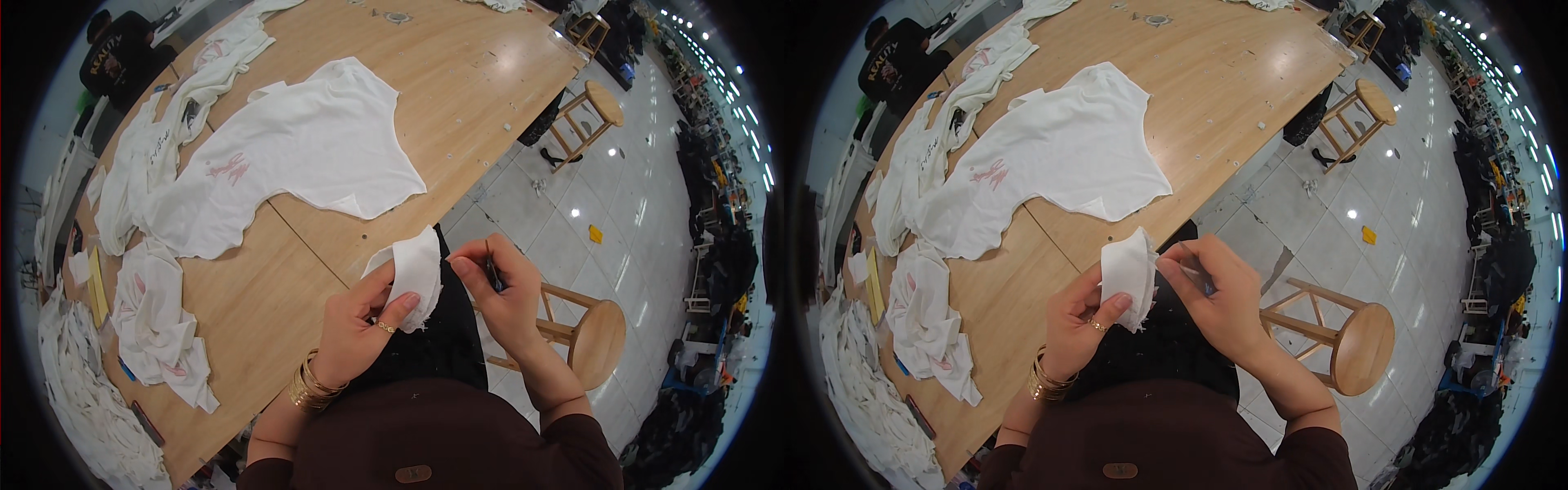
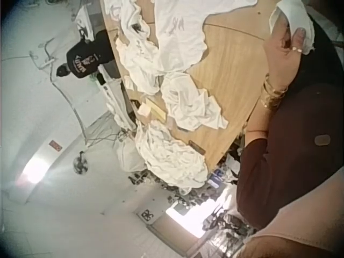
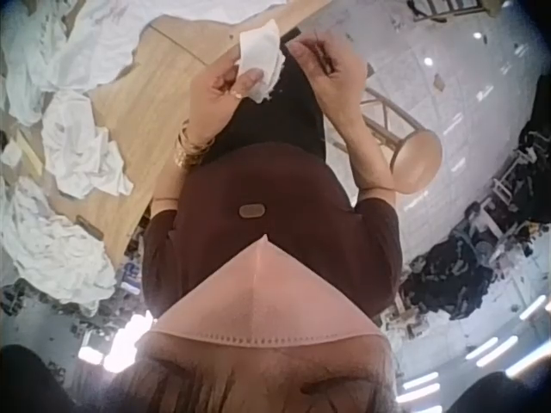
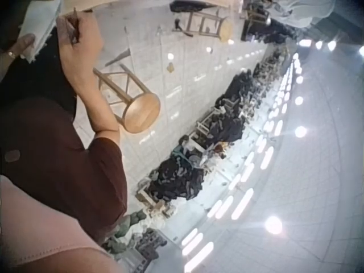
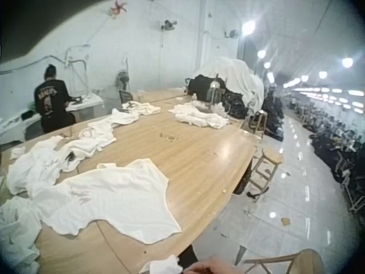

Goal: Trimming excess threads from white fabric pieces using a small pair of snips.

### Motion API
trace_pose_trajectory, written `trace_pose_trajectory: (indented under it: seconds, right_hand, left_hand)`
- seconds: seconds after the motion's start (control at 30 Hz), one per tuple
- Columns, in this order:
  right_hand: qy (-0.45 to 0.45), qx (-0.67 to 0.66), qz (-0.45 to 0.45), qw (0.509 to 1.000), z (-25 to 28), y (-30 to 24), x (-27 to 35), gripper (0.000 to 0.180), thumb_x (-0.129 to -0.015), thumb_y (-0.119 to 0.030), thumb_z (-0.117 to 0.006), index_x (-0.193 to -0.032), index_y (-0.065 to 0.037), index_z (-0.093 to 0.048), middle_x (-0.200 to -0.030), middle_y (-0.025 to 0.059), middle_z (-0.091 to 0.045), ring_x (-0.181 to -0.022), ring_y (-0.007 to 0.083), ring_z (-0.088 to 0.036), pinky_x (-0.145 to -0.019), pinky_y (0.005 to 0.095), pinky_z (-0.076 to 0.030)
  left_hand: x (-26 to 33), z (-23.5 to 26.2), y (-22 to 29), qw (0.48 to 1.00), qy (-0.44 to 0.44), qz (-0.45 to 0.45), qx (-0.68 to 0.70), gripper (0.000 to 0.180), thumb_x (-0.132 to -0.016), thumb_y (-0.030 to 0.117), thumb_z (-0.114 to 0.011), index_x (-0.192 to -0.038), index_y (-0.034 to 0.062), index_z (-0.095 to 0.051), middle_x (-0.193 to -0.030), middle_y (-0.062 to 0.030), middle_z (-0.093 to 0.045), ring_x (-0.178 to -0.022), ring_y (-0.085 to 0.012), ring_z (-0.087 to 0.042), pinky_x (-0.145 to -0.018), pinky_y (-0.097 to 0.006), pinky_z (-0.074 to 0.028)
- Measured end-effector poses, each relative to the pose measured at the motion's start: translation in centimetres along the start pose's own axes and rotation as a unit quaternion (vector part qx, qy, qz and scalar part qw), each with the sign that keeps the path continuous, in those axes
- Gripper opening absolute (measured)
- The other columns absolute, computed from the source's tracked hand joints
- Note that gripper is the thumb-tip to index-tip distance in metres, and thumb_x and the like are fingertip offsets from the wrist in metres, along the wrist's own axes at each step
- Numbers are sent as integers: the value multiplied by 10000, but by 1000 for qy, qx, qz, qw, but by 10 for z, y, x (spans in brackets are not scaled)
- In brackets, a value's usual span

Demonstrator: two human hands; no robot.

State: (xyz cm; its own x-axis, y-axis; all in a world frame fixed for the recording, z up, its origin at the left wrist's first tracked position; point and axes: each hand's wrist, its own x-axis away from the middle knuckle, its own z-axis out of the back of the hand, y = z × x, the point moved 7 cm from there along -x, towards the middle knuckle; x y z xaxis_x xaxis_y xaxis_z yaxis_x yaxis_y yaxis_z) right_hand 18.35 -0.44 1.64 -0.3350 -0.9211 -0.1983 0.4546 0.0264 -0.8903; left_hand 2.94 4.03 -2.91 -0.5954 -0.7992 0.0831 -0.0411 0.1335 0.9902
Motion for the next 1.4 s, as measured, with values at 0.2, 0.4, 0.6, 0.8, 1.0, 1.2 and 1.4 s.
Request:
trace_pose_trajectory:
  seconds: [0.2, 0.4, 0.6, 0.8, 1.0, 1.2, 1.4]
  right_hand:
    - [-43, -120, -120, 985, -12, 11, 8, 111, -788, -51, -659, -882, -24, -608, -699, -41, -507, -608, 28, -421, -550, 179, -336]
    - [-49, -52, -42, 997, -18, 8, 8, 133, -760, -38, -676, -870, -36, -601, -661, -51, -442, -593, 19, -385, -527, 169, -303]
    - [-37, -36, -21, 998, -11, -2, 3, 113, -765, -49, -676, -828, -43, -582, -685, -41, -477, -600, 19, -399, -528, 178, -315]
    - [-20, -175, -164, 971, -18, 25, 5, 118, -778, -72, -677, -841, -25, -589, -695, -38, -506, -615, 20, -411, -550, 185, -338]
    - [-92, -36, -115, 988, -19, 15, 8, 86, -807, -80, -641, -826, -17, -586, -719, -31, -549, -638, 23, -465, -591, 183, -384]
    - [-3, -69, -94, 993, -7, 19, 2, 83, -776, -64, -647, -780, -12, -582, -713, -29, -542, -600, 24, -427, -551, 187, -360]
    - [-63, -26, -58, 996, -16, 13, 2, 43, -803, -46, -601, -821, -8, -607, -722, -32, -548, -608, 27, -438, -545, 191, -355]
  left_hand:
    - [-1, 0, 3, 1000, -2, -4, -3, 445, -870, 42, -579, -1291, -1, -442, -868, -68, -653, -779, -66, -579, -694, -213, -470]
    - [-1, -3, 3, 1000, -4, -6, 0, 470, -867, 37, -578, -1308, 0, -418, -867, -75, -653, -773, -72, -582, -691, -215, -468]
    - [0, -2, 3, 1000, -7, -10, -16, 472, -867, 38, -577, -1310, 5, -417, -867, -73, -652, -772, -68, -579, -690, -216, -468]
    - [-1, -3, -2, 1000, -1, -5, -3, 463, -872, 37, -567, -1309, 10, -418, -884, -75, -656, -787, -70, -582, -705, -215, -465]
    - [-2, -2, -5, 1000, -1, -1, 7, 454, -876, 45, -567, -1303, 3, -418, -878, -75, -659, -799, -68, -579, -716, -215, -462]
    - [-3, -2, -3, 1000, -8, 8, -2, 477, -875, 51, -572, -1317, 4, -399, -872, -72, -659, -780, -58, -568, -707, -213, -458]
    - [-3, -2, -7, 1000, -12, 11, -4, 487, -881, 62, -564, -1330, 5, -384, -890, -73, -658, -795, -62, -573, -714, -218, -461]
